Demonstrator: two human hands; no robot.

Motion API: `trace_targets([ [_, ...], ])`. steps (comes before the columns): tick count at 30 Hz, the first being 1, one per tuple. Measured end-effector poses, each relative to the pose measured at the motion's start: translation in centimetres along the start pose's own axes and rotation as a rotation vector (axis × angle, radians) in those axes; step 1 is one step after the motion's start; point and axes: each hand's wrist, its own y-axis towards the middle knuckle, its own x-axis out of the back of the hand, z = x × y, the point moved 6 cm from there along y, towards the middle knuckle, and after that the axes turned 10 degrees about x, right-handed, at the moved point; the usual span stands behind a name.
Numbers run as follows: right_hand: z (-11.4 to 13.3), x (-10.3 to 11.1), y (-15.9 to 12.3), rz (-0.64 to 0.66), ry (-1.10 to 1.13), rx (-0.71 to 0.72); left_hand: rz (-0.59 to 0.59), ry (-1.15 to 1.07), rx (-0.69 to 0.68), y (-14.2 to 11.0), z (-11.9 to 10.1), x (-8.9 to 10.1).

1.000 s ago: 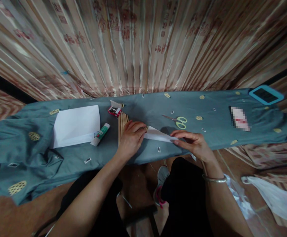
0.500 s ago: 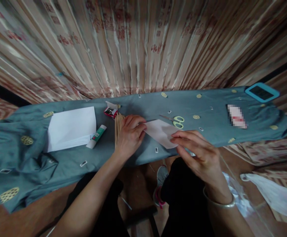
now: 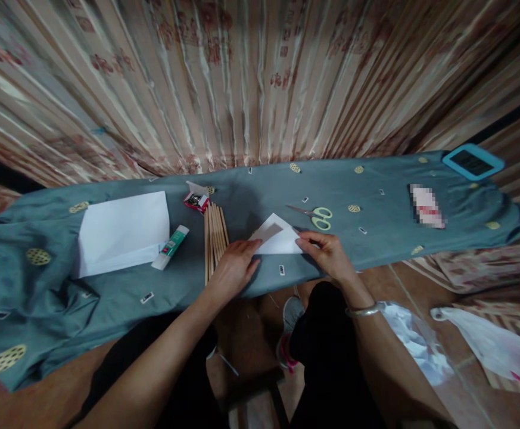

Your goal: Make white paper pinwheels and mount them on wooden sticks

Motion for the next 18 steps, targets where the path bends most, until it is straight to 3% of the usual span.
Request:
trace_targets([
  [5,-1.1,-1.3,2.1,-0.093,-0.056,0.012,-0.082,-0.012,0.005,0.1,0.3,0.4],
  [9,-1.0,-2.1,2.8,-0.098,-0.136,-0.007,-0.153,0.127,-0.083,-0.8,-1.8,0.0],
  [12,-0.7,-2.3,3.0,-0.109,-0.195,-0.033,-0.079,0.172,-0.172,-1.6,-3.6,-1.3],
  [18,-0.5,-2.4,3.4,-0.142,-0.25,-0.048,0.02,0.2,-0.14,-2.0,-4.0,-2.6],
])
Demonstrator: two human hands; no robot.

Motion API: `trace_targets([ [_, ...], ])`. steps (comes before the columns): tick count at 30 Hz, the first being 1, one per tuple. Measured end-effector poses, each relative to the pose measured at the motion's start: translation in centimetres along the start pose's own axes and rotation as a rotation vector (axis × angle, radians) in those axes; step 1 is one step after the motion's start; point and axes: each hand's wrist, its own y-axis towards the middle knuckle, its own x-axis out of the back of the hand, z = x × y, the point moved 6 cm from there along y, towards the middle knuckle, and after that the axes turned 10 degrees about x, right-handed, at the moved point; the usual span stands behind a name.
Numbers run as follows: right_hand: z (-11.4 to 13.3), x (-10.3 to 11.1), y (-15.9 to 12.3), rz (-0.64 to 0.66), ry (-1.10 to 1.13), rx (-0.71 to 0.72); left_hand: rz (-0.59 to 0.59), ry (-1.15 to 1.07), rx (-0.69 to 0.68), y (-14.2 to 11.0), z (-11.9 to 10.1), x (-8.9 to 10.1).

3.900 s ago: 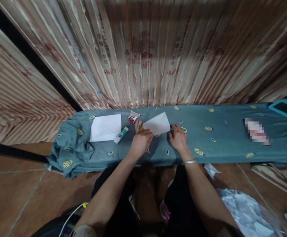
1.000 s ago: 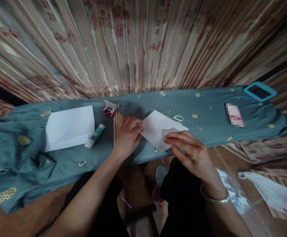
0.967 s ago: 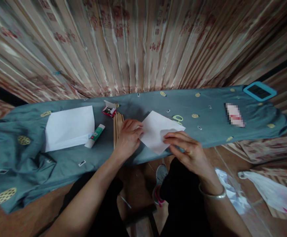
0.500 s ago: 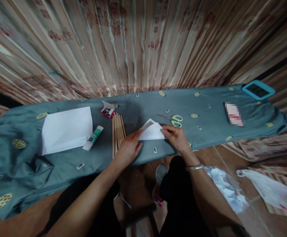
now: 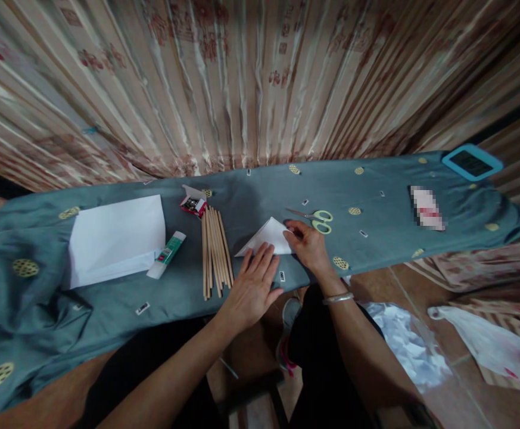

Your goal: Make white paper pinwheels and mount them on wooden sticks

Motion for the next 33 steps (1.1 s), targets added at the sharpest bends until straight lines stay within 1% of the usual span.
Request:
trace_targets([
  [4,0.1,-0.2,0.0,-0.009,-0.043,0.009,0.017,0.002,0.022,0.1,0.4,-0.3],
  [10,0.4,-0.4,-0.1,-0.039,-0.099,0.066,0.012,0.013,0.041,0.1,0.6,-0.6],
  [21,0.8,-0.7,-0.2,-0.041,-0.152,0.079,0.044,0.043,0.067,0.3,0.8,-0.9],
  [27,1.1,-0.8,-0.3,-0.07,-0.21,0.153,0.042,0.033,0.066,0.4,0.8,-0.9],
  [33,1.4,-1.0,-0.4,-0.045,-0.27,0.193,0.06,0.039,0.073,0.4,0.8,-0.9],
])
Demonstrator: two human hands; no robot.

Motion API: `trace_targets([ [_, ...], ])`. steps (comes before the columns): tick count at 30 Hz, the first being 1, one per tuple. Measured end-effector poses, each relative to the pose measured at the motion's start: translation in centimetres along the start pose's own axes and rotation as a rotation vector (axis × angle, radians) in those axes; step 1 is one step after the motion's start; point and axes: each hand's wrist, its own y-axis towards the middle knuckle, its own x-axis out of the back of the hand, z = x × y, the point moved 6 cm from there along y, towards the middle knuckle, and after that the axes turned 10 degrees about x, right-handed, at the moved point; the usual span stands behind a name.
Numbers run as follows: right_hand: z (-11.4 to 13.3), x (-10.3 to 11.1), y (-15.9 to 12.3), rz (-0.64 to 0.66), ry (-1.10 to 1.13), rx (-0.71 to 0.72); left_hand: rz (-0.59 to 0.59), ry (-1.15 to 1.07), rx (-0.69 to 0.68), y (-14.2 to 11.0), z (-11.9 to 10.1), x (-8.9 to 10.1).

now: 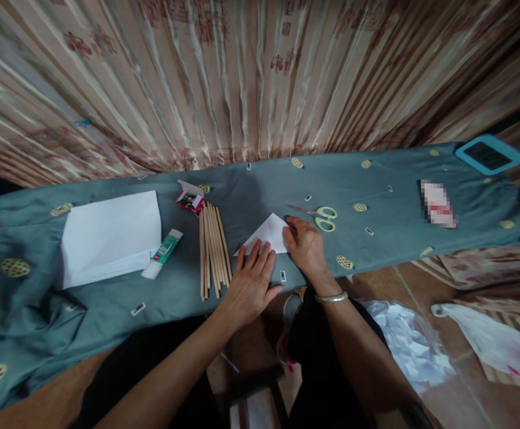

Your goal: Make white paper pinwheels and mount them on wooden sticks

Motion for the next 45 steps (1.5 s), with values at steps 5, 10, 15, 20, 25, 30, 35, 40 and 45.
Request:
trace_targets([
  [5,0.4,-0.1,-0.2,0.02,-0.047,0.041,0.007,-0.005,0.005,0.1,-0.1,0.2],
  [10,1.7,-0.1,-1.8,0.002,-0.112,0.112,0.02,0.016,-0.004,0.1,-0.2,0.2],
  [15,2.5,-0.2,-3.7,0.006,-0.171,0.119,-0.006,0.028,0.008,0.1,-0.2,0.0],
  [20,0.8,0.9,-4.6,-0.021,-0.22,0.069,-0.039,0.04,-0.002,0.1,-0.1,0.2],
  [25,-3.4,3.1,-6.1,-0.101,-0.236,-0.037,-0.061,0.056,-0.006,0.1,0.0,0.3],
  [30,-5.7,5.0,-6.7,-0.164,-0.162,-0.036,-0.065,0.067,-0.008,0.1,0.1,0.2],
  [35,-2.3,4.6,-5.9,-0.077,-0.087,0.171,-0.023,0.058,-0.002,0.3,0.1,0.1],
  [40,1.5,2.5,-6.0,0.147,-0.092,0.357,-0.04,0.037,0.0,0.3,0.2,0.1],
  [45,1.0,2.4,-6.3,0.134,-0.115,0.32,-0.014,0.065,-0.025,0.0,0.9,0.0],
])
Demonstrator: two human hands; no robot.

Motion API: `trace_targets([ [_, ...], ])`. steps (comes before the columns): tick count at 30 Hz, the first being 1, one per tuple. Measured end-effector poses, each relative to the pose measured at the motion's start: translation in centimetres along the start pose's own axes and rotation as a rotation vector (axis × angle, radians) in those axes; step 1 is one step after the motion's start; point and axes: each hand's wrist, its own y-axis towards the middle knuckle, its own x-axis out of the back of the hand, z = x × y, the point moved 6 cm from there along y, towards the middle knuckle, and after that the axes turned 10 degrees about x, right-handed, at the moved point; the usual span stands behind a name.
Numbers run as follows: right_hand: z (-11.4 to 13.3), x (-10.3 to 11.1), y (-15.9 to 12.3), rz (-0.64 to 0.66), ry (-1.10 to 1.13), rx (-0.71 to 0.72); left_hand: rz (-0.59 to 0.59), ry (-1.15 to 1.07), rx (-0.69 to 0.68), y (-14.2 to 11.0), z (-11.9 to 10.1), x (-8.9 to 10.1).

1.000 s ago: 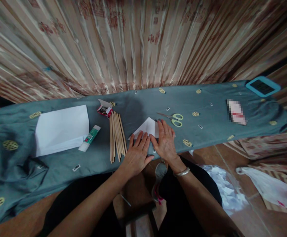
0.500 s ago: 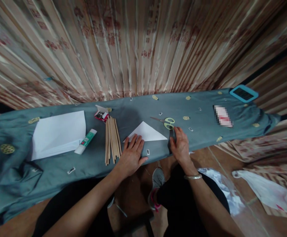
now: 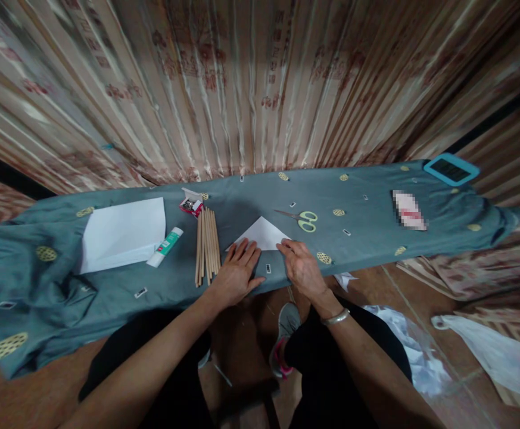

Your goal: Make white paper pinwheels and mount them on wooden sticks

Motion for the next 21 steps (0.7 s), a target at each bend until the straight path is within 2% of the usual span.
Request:
trace_targets([
  [4,-0.5,-0.1,-0.3,-0.035,-0.037,-0.024,0.009,0.037,-0.004,-1.1,1.2,0.5],
  [11,-2.4,0.6,-1.3,-0.094,-0.095,-0.118,-0.048,0.076,0.004,-3.8,2.7,0.7],
  [16,-4.4,1.1,-1.0,-0.19,-0.002,-0.217,-0.116,0.053,0.019,-4.0,2.6,0.5],
  [21,-4.8,0.0,0.4,-0.137,0.114,-0.227,-0.165,0.02,0.036,-3.8,2.5,0.9],
])
